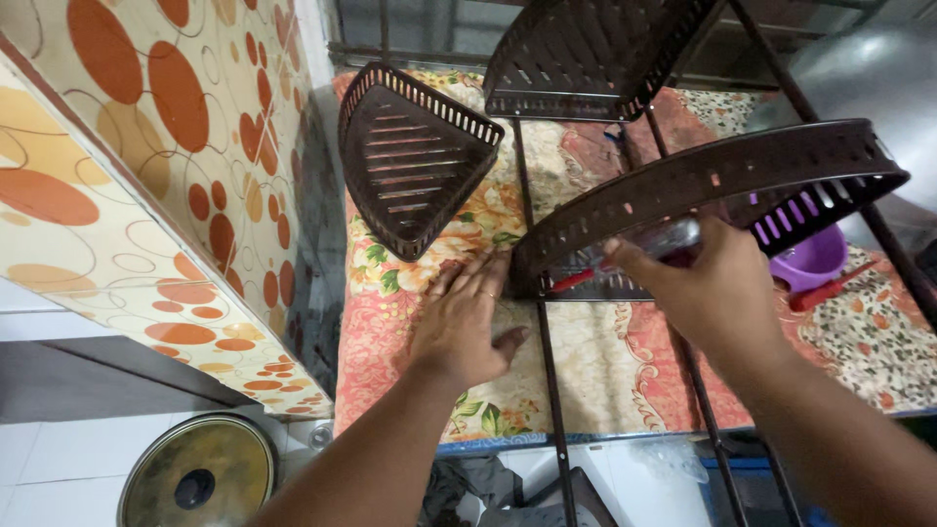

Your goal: The person assembles a brown plastic corner shelf by attaching triangular baskets to a metal frame using a screwdriver. They insert screws into the frame and baskets, then tighten them to secure the components.

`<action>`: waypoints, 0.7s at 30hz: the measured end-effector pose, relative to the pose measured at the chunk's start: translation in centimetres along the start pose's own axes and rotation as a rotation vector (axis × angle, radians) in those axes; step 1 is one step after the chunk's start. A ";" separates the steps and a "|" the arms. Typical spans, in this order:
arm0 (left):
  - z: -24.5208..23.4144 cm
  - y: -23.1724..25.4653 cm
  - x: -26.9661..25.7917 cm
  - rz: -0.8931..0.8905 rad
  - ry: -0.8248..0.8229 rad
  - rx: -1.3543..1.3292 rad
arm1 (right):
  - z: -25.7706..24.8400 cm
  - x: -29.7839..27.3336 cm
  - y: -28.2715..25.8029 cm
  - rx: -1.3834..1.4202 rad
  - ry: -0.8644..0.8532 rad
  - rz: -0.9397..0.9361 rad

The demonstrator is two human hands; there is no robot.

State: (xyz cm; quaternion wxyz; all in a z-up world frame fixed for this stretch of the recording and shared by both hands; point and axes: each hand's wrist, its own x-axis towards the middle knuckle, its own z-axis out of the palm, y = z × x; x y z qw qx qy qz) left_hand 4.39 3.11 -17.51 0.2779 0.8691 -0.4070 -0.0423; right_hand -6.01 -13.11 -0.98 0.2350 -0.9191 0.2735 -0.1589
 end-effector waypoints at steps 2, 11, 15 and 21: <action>0.0 -0.1 0.2 0.019 -0.004 0.031 | 0.8 -0.3 0.5 0.079 0.062 0.052; -0.3 0.2 -0.1 0.018 -0.003 0.023 | 4.0 -1.1 2.7 0.312 0.200 -0.181; -0.6 0.4 -0.1 -0.012 0.018 -0.068 | 5.6 -0.1 4.5 0.751 0.107 -0.307; -1.2 0.6 -0.3 -0.012 0.027 -0.080 | 5.9 -1.2 5.2 0.376 0.081 -0.202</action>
